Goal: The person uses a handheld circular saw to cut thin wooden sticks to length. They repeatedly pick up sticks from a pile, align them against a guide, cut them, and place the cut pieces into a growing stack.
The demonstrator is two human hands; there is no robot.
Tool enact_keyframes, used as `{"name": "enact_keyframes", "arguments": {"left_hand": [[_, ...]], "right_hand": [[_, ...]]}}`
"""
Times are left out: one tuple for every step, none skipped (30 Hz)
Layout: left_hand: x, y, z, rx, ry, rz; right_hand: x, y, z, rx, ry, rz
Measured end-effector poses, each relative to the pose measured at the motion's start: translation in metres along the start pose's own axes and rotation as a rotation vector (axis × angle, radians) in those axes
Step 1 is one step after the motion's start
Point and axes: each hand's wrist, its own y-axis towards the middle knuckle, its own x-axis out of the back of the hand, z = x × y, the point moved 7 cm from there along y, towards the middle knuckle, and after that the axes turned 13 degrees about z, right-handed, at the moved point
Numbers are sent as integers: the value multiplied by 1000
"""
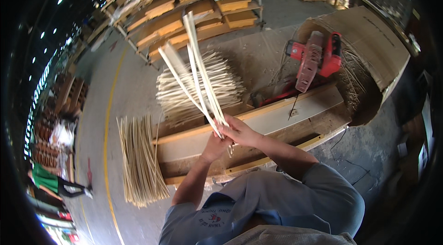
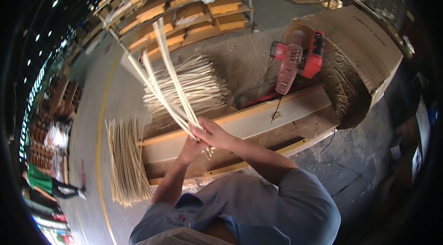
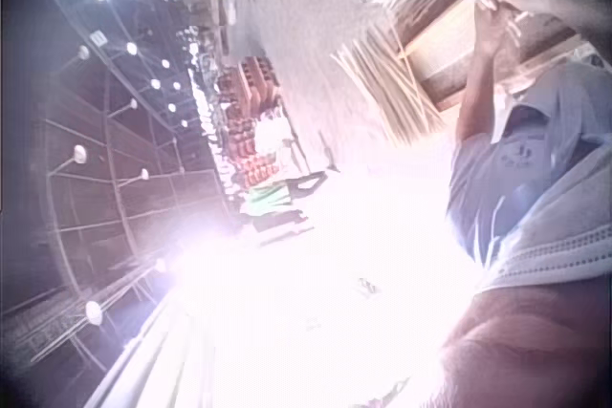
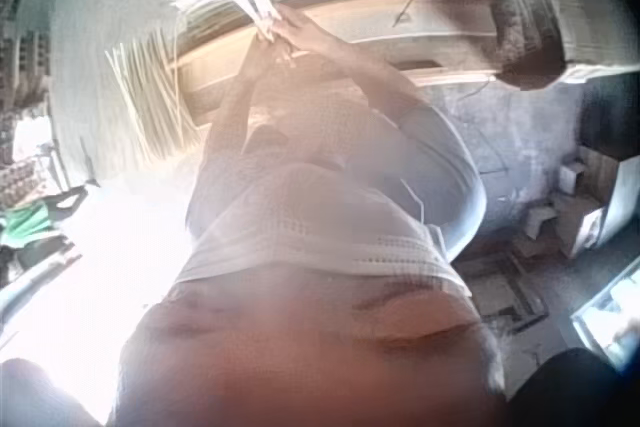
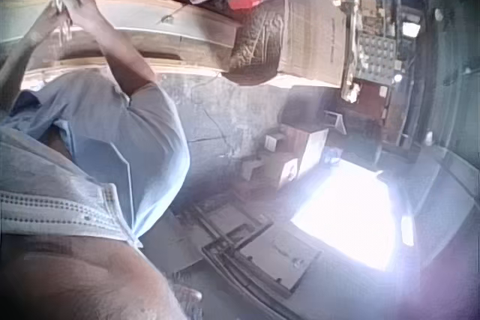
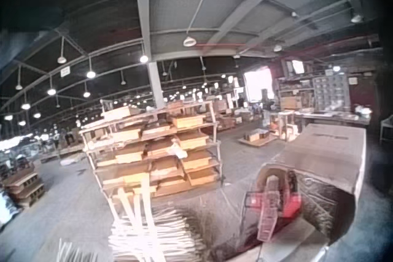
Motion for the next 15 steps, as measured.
{"name": "enact_keyframes", "arguments": {"left_hand": [[-9,13,-8,-71,30,15],[-14,17,-10,-127,54,3],[-19,23,-3,-105,63,-5],[-22,29,3,-83,73,-15],[-24,34,13,-57,81,-33],[-26,35,19,-90,184,-32],[-27,34,25,-121,288,-36],[-33,38,28,-154,382,-24],[-43,44,25,-101,288,29],[-53,49,23,-43,195,76],[-55,49,20,-44,145,62],[-55,50,17,-46,95,49],[-58,54,22,66,-27,139],[-56,52,20,47,-26,135],[-55,53,21,24,-25,132]], "right_hand": [[12,-6,5,33,-189,-18],[16,-10,18,22,-388,-35],[22,-15,21,9,-388,-52],[26,-18,23,-4,-387,-67],[26,-21,21,-40,-241,-72],[22,-23,20,-74,-93,-67],[16,-23,19,-106,56,-56],[15,-27,18,-57,91,-53],[19,-34,12,-11,123,-66],[26,-40,7,37,154,-79],[28,-39,11,74,187,-60],[30,-39,20,175,197,-60],[32,-41,28,276,204,-61],[30,-38,41,377,222,-50],[31,-30,48,325,294,-51]]}}
